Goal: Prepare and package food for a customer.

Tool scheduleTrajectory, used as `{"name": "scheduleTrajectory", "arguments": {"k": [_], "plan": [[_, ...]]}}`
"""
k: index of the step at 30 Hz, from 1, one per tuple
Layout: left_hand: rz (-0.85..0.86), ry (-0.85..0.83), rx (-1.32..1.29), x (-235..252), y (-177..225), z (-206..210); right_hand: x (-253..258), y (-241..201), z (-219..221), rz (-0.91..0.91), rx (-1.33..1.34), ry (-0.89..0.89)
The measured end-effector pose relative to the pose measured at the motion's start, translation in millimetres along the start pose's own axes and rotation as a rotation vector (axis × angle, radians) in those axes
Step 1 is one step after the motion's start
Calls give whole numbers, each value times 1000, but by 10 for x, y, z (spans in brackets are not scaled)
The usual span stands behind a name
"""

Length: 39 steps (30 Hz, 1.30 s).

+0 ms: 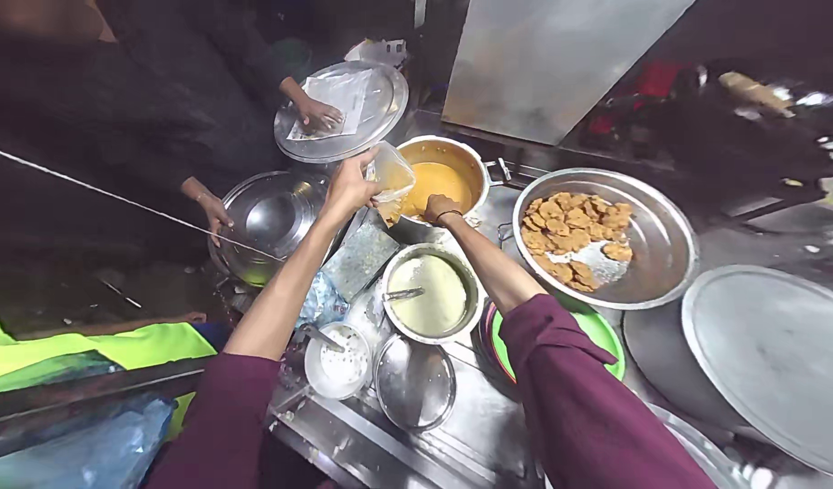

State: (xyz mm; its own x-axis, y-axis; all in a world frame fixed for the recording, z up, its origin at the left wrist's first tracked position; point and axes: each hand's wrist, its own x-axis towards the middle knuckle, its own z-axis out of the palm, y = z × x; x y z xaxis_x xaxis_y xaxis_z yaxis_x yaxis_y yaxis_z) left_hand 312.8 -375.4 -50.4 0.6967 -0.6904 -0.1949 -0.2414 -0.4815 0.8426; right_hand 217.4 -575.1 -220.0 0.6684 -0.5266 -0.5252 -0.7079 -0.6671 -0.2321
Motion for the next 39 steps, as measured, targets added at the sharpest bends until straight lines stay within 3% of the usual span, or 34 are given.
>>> {"name": "scheduleTrajectory", "arguments": {"k": [9,18,25,32,34,36,39], "plan": [[-26,-1,1,-200,-49,-7,-155,239,-139,-12,-54,167],[-16,-9,-12,-162,-152,79,10,513,-20,-85,-202,185],[-16,-29,-4,-140,-158,135,10,603,29,-148,-139,161],[6,-9,-29,-133,-150,60,-416,578,45,-489,-390,483],[21,7,-20,-126,-123,77,-477,682,89,-505,-429,568],[24,14,14,-163,-89,107,-596,807,126,-406,-264,608],[30,19,6,-208,-76,125,-1007,989,169,-155,195,635]]}}
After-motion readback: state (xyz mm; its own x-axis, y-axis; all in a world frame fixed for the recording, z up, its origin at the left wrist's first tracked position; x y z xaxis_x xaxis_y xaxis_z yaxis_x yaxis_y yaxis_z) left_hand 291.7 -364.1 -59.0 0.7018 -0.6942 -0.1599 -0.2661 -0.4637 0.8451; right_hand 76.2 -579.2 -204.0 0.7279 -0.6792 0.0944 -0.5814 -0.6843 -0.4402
